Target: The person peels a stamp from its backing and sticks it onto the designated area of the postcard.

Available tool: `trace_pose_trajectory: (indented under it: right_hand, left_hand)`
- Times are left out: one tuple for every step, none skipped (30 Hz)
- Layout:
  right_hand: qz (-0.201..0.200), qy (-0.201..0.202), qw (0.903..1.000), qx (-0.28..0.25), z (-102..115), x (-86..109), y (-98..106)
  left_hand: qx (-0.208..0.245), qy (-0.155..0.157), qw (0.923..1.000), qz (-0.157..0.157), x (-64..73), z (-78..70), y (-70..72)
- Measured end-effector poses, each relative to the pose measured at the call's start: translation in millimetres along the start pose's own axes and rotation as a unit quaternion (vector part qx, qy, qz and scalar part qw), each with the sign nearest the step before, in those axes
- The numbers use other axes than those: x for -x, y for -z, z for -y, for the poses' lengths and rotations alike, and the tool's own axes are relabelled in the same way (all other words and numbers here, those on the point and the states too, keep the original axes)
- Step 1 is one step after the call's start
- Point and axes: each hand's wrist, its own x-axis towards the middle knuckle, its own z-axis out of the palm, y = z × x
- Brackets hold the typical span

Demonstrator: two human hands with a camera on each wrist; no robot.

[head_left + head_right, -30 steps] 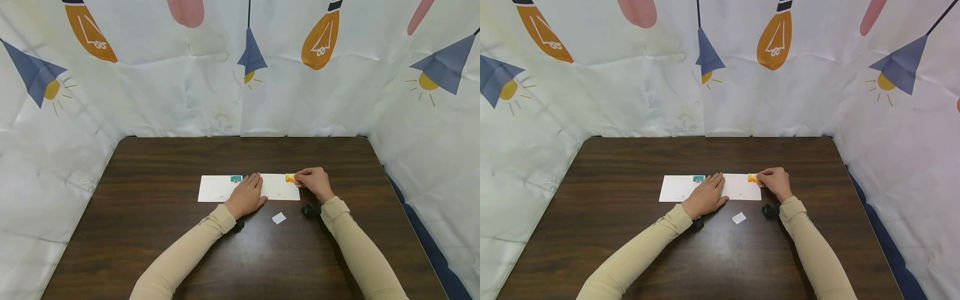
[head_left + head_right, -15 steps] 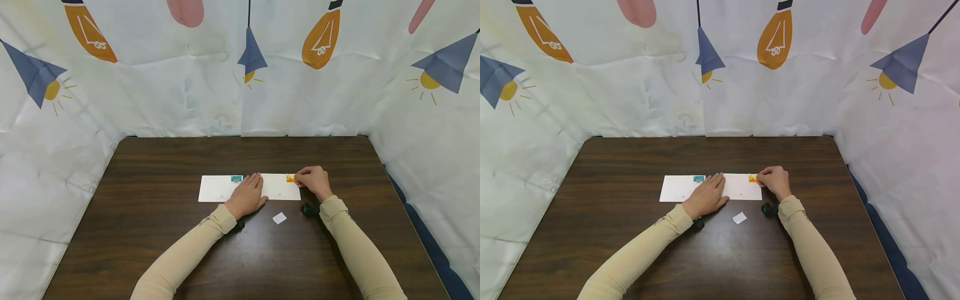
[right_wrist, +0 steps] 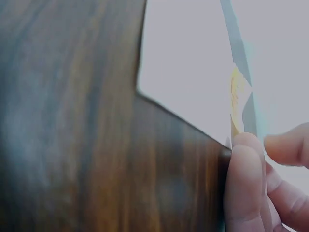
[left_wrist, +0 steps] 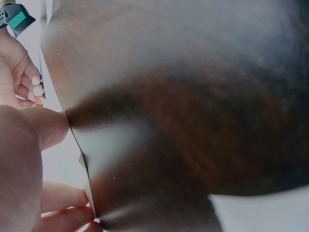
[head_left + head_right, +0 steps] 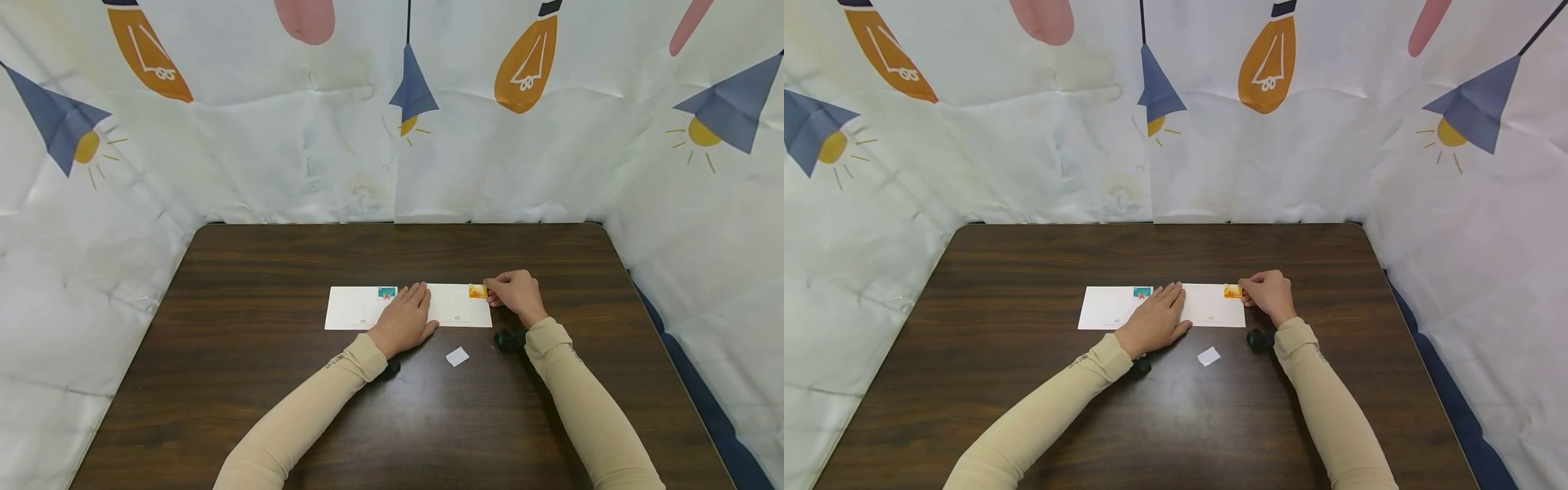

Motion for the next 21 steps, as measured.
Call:
trace_pose_trajectory:
  right_hand:
    - [0.0, -0.003, 1.0, 0.0, -0.6, -0.3, 0.8]
    - [0.0, -0.005, 1.0, -0.001, -0.9, -0.3, 1.4]
    - [0.002, -0.006, 1.0, -0.001, -1.5, -0.4, 1.9]
    - [0.003, -0.005, 1.0, -0.003, -2.1, -0.5, 2.2]
    - [0.006, -0.004, 0.9999, -0.007, -2.5, -0.6, 2.3]
    - [0.008, -0.004, 0.9999, -0.01, -2.8, -0.6, 2.4]
    - [0.009, -0.003, 0.9999, -0.011, -2.9, -0.6, 2.6]
    - [0.011, -0.003, 0.9999, -0.012, -2.8, -0.5, 2.6]
    - [0.012, -0.002, 0.9998, -0.013, -3.1, -0.8, 2.6]
    - [0.013, -0.002, 0.9998, -0.014, -2.9, -0.7, 2.7]
    - [0.013, -0.001, 0.9998, -0.014, -2.8, -0.8, 2.7]
    - [0.013, 0.0, 0.9998, -0.014, -2.7, -0.7, 2.7]
    - [0.013, 0.001, 0.9998, -0.013, -2.5, -0.5, 2.6]
    - [0.014, 0.003, 0.9998, -0.013, -2.6, -0.6, 2.4]
    - [0.015, 0.005, 0.9998, -0.011, -2.6, -0.7, 2.3]
    - [0.015, 0.008, 0.9998, -0.01, -2.5, -0.8, 2.0]
    - [0.014, 0.01, 0.9998, -0.008, -2.5, -1.0, 1.7]
    - [0.013, 0.011, 0.9998, -0.007, -2.3, -1.0, 1.4]
    - [0.013, 0.014, 0.9998, -0.004, -1.9, -1.0, 1.2]
    - [0.013, 0.017, 0.9998, -0.003, -1.7, -1.3, 0.8]
    - [0.011, 0.018, 0.9998, -0.003, -1.2, -1.2, 0.6]
  left_hand:
    - [0.0, 0.001, 1.0, 0.001, 0.0, 0.0, -0.1]
    - [0.0, 0.002, 1.0, 0.003, 0.0, 0.1, -0.1]
    - [0.002, 0.003, 1.0, 0.005, -0.3, 0.2, -0.2]
    - [0.003, 0.004, 1.0, 0.008, -0.6, 0.5, -0.3]
    - [0.004, 0.005, 0.9999, 0.011, -0.9, 0.7, -0.5]
    - [0.006, 0.006, 0.9999, 0.013, -1.3, 0.9, -0.7]
    - [0.007, 0.006, 0.9999, 0.014, -1.3, 1.0, -0.8]
    - [0.008, 0.007, 0.9998, 0.016, -1.7, 1.1, -1.1]
    - [0.009, 0.007, 0.9998, 0.017, -1.8, 1.1, -1.2]
    - [0.01, 0.007, 0.9998, 0.018, -1.7, 1.1, -1.3]
    - [0.009, 0.006, 0.9998, 0.017, -1.6, 1.1, -1.5]
    - [0.009, 0.006, 0.9998, 0.016, -1.5, 1.1, -1.6]
    - [0.009, 0.005, 0.9998, 0.016, -1.4, 1.0, -1.7]
    - [0.009, 0.005, 0.9998, 0.016, -1.4, 1.0, -1.9]
    - [0.008, 0.004, 0.9998, 0.015, -1.4, 1.0, -2.0]
    - [0.006, 0.004, 0.9999, 0.015, -1.5, 1.0, -2.2]
    - [0.006, 0.004, 0.9999, 0.014, -1.7, 1.0, -2.4]
    - [0.004, 0.004, 0.9999, 0.015, -1.9, 1.0, -2.4]
    - [0.002, 0.004, 0.9999, 0.015, -2.2, 1.0, -2.4]
    - [0.0, 0.004, 0.9999, 0.015, -2.4, 1.0, -2.3]
    - [-0.001, 0.003, 0.9999, 0.014, -2.4, 1.0, -2.0]
